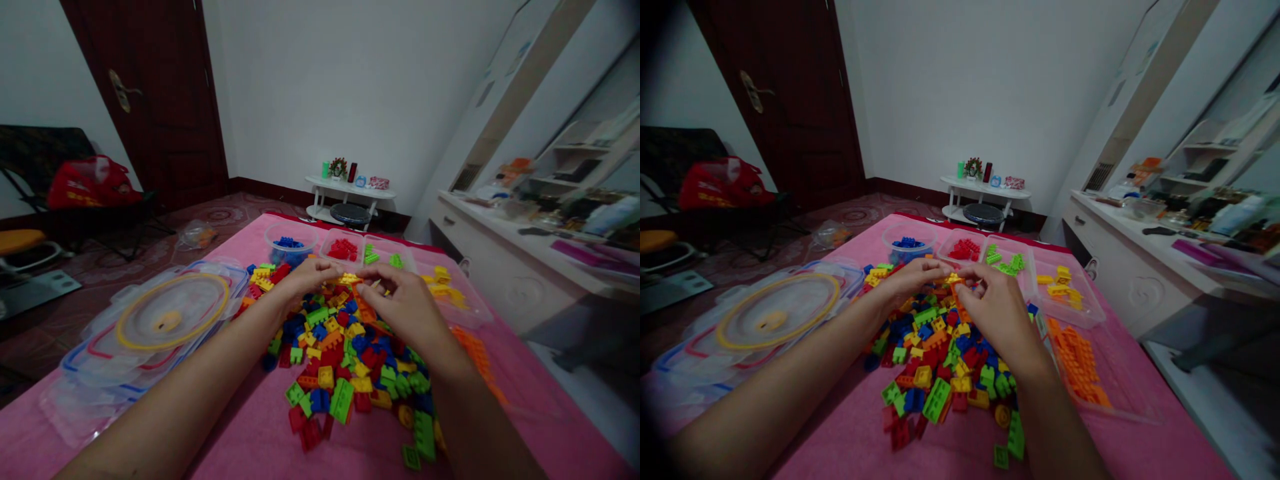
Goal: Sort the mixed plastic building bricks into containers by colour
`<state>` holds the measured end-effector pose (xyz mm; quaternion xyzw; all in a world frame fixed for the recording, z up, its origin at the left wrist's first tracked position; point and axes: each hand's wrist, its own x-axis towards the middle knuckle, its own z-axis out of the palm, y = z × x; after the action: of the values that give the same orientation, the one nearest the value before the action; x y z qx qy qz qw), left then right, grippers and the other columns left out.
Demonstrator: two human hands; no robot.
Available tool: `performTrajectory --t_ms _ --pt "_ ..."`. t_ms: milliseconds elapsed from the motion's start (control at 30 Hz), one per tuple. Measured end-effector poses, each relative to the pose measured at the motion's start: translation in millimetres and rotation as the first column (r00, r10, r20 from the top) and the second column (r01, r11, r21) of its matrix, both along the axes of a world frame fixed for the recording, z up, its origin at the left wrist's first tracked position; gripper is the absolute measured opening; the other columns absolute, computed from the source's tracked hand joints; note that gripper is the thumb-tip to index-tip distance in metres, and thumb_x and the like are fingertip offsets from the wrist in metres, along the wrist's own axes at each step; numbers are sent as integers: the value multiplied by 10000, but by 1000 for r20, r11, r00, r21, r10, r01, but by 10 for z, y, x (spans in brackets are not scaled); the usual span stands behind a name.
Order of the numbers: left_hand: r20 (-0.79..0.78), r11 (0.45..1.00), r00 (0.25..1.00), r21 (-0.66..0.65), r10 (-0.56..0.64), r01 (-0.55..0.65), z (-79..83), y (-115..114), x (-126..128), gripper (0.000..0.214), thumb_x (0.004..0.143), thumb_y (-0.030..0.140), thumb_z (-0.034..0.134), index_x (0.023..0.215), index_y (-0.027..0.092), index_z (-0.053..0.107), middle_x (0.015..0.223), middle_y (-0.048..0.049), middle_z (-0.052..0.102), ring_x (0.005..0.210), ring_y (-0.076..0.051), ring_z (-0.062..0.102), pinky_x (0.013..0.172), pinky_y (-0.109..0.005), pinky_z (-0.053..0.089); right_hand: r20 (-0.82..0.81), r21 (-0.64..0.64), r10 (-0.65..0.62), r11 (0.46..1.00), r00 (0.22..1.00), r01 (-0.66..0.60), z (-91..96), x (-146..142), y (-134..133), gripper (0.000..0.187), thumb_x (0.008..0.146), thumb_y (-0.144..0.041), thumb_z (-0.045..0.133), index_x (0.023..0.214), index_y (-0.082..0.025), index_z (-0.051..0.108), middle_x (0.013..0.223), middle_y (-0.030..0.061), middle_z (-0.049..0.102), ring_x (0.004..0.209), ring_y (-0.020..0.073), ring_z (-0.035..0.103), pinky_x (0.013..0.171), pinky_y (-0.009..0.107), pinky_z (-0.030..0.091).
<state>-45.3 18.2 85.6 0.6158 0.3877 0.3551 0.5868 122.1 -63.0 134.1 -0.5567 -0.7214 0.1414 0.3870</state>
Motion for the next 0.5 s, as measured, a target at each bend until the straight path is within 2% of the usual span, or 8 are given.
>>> performTrajectory --t_ms 200,367,500 --pt "56 971 970 -9 -238 238 14 -67 14 459 663 573 682 738 126 608 607 29 498 523 -65 437 479 -188 300 -130 -17 -8 1000 992 6 -58 -48 48 196 737 -278 599 836 -149 708 730 27 658 592 124 527 559 252 402" --pt "93 955 951 30 -296 295 29 -78 -7 473 679 589 667 709 123 588 581 34 472 509 -61 414 463 -191 278 -232 -57 41 997 972 -55 -85 -43 77 205 738 -267 592 856 -143 704 789 42 680 648 136 563 597 260 428" --pt "65 938 937 79 -342 337 65 -100 -22 468 647 554 714 809 118 661 590 38 476 514 -60 386 472 -202 282 -243 -52 23 998 970 -37 -101 -50 84 189 722 -272 607 828 -146 699 782 46 679 646 142 566 585 263 436"
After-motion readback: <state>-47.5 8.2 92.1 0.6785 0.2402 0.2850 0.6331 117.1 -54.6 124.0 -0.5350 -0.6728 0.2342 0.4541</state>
